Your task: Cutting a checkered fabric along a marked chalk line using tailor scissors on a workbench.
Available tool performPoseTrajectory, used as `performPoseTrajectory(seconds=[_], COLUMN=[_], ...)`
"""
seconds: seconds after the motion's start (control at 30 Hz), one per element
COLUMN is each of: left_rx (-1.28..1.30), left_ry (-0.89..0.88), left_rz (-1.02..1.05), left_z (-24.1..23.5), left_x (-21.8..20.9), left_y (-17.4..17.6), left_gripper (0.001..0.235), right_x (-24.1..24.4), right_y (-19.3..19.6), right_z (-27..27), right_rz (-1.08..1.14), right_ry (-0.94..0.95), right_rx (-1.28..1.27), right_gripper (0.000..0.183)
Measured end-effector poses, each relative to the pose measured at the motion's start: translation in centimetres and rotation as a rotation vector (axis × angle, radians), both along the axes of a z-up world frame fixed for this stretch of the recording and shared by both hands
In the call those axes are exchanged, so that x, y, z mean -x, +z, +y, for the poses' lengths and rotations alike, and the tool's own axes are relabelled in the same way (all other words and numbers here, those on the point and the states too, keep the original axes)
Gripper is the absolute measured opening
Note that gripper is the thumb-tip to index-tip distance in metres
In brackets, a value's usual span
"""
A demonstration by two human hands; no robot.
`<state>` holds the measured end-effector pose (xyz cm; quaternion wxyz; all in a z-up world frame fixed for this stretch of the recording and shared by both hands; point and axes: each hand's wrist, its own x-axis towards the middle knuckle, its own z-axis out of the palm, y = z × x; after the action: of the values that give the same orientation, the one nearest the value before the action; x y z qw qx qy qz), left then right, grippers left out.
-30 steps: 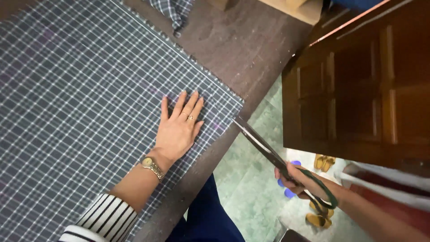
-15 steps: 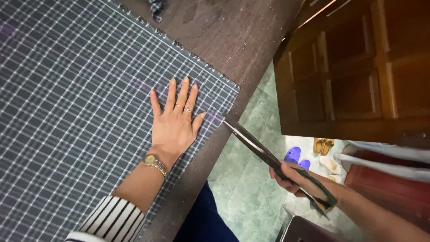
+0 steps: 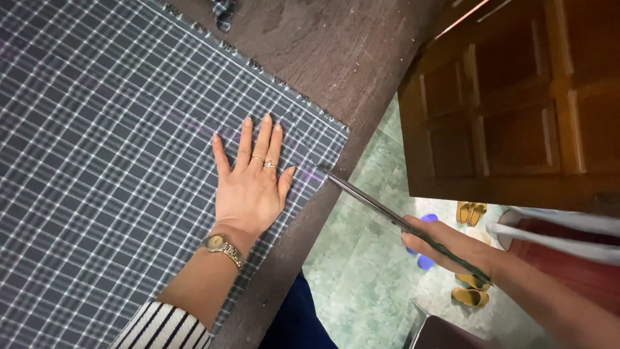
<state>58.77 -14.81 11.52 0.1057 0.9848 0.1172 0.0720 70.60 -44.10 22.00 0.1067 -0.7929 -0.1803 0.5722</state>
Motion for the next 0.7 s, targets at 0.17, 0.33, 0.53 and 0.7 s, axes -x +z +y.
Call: performPoseTrajectory(seconds=[0.17,0.33,0.53,0.7], left_rx=[-0.009,0.02,0.023,0.004], left_ry=[0.001,-0.026,-0.024,-0.022], left_rz=[0.023,-0.014,0.006,0.002], left_z=[0.0,0.1,0.1,0.1], left_x=[0.0,0.1,0.1,0.1], left_y=[0.0,0.0,0.0,-0.1], left_gripper=[0.063,0.054,0.055,0.055], right_x=[0.2,0.6,0.9,1.4], right_y=[-0.2,0.6,0.3,-1.3], right_z=[0.0,0.9,1.0,-0.3], right_rz=[-0.005,-0.003,-0.028,-0.034], right_ry=[-0.01,-0.034,-0.056,-0.078], right_rx=[0.003,0.079,0.112,0.01], right_gripper=[0.041,0.044,0.042,0.041])
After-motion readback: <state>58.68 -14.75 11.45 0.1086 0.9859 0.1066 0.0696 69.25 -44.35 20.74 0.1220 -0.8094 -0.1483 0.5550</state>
